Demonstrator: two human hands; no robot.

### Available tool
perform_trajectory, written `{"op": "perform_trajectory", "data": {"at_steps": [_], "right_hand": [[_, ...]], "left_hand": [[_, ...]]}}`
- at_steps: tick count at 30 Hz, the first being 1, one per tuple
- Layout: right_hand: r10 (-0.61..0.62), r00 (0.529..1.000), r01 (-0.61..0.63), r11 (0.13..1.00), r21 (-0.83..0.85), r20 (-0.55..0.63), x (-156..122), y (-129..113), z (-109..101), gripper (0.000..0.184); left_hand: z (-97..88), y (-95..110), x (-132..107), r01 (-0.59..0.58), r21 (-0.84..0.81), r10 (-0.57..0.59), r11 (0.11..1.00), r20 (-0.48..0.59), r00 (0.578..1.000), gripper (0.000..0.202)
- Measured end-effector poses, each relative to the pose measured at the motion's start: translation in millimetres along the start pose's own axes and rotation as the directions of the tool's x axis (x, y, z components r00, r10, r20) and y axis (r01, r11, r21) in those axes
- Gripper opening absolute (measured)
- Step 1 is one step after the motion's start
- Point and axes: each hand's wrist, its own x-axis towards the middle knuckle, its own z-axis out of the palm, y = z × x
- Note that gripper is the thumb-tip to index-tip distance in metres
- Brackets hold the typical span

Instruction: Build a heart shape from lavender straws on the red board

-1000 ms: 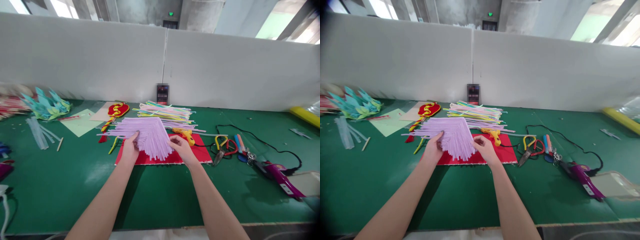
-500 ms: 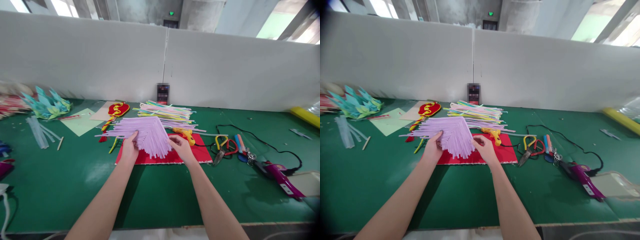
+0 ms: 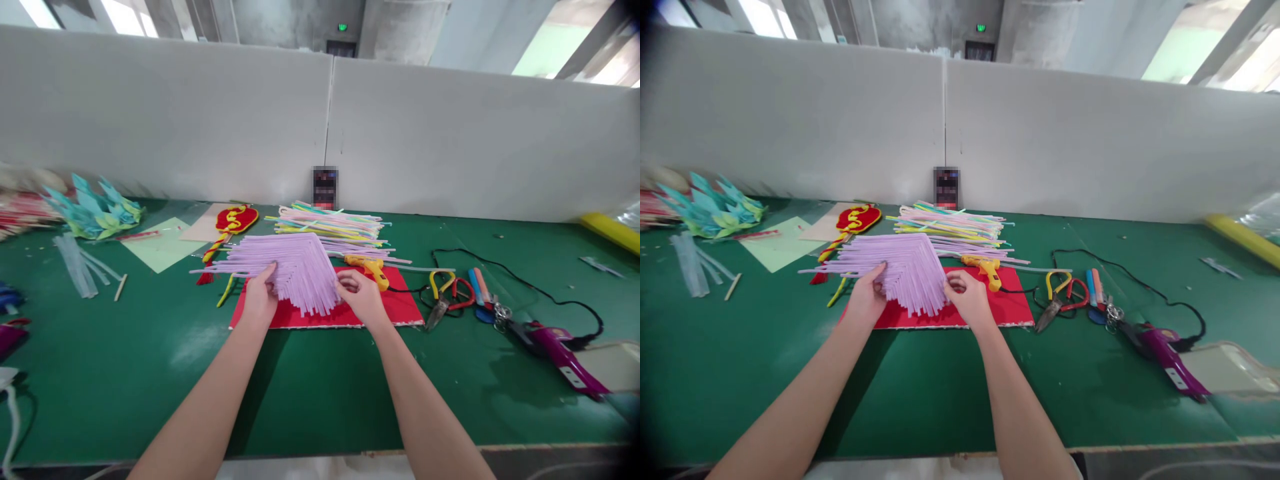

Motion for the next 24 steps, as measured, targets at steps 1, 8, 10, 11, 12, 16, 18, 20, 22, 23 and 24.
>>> {"op": "perform_trajectory", "data": {"at_steps": [1, 8, 10, 11, 12, 16, 18, 20, 22, 23, 24], "right_hand": [[-0.008, 1.0, 0.008, 1.0, -0.017, -0.003, 0.1, 1.1, 0.2, 0.015], [-0.034, 0.999, 0.032, 0.996, -0.081, -0.024, 0.7, 4.2, 0.7, 0.014], [-0.041, 0.999, 0.039, 0.995, -0.097, -0.024, 0.5, 4.0, 0.7, 0.014], [-0.044, 0.999, 0.041, 0.994, -0.102, -0.024, 0.5, 4.0, 0.7, 0.014], [-0.047, 0.999, 0.044, 0.993, -0.107, -0.023, 0.5, 4.2, 0.7, 0.014], [-0.058, 0.998, 0.056, 0.991, -0.118, -0.012, 0.6, 5.8, 0.7, 0.015], [-0.056, 0.998, 0.055, 0.991, -0.118, -0.007, 0.2, 5.7, 0.3, 0.017], [-0.058, 0.998, 0.056, 0.992, -0.114, -0.014, -0.4, 4.1, -0.6, 0.019], [-0.068, 0.997, 0.064, 0.991, -0.12, -0.031, -1.0, 1.3, -1.7, 0.022], [-0.07, 0.997, 0.065, 0.991, -0.121, -0.037, -1.2, -0.2, -2.1, 0.023], [-0.066, 0.997, 0.061, 0.991, -0.116, -0.04, -1.3, -1.7, -2.4, 0.025]], "left_hand": [[0.1, -0.1, -0.2, 0.0, 0.002, 0.0, 1.0, 0.0, 1.0, 0.016], [-0.7, -1.6, 1.0, -0.007, 0.01, 0.007, 1.0, 0.011, 1.0, 0.019], [-1.2, -1.7, 1.3, -0.004, 0.014, 0.004, 1.0, 0.013, 1.0, 0.019], [-1.4, -1.8, 1.3, -0.002, 0.016, 0.002, 1.0, 0.016, 1.0, 0.018], [-1.5, -1.7, 1.1, -0.001, 0.018, 0.0, 1.0, 0.017, 1.0, 0.018], [-1.3, -1.6, 0.3, 0.003, 0.021, -0.003, 1.0, 0.016, 1.0, 0.018], [-1.4, -1.5, 0.3, 0.003, 0.022, -0.004, 1.0, 0.016, 1.0, 0.017], [-1.8, -1.3, 0.8, 0.002, 0.017, -0.002, 1.0, 0.017, 1.0, 0.019], [-2.4, -1.2, 1.5, 0.002, 0.01, -0.002, 1.0, 0.017, 1.0, 0.021], [-2.6, -1.2, 1.9, 0.004, 0.006, -0.004, 1.0, 0.017, 1.0, 0.021], [-2.7, -1.2, 2.2, 0.006, 0.002, -0.006, 1.0, 0.016, 1.0, 0.021]]}}
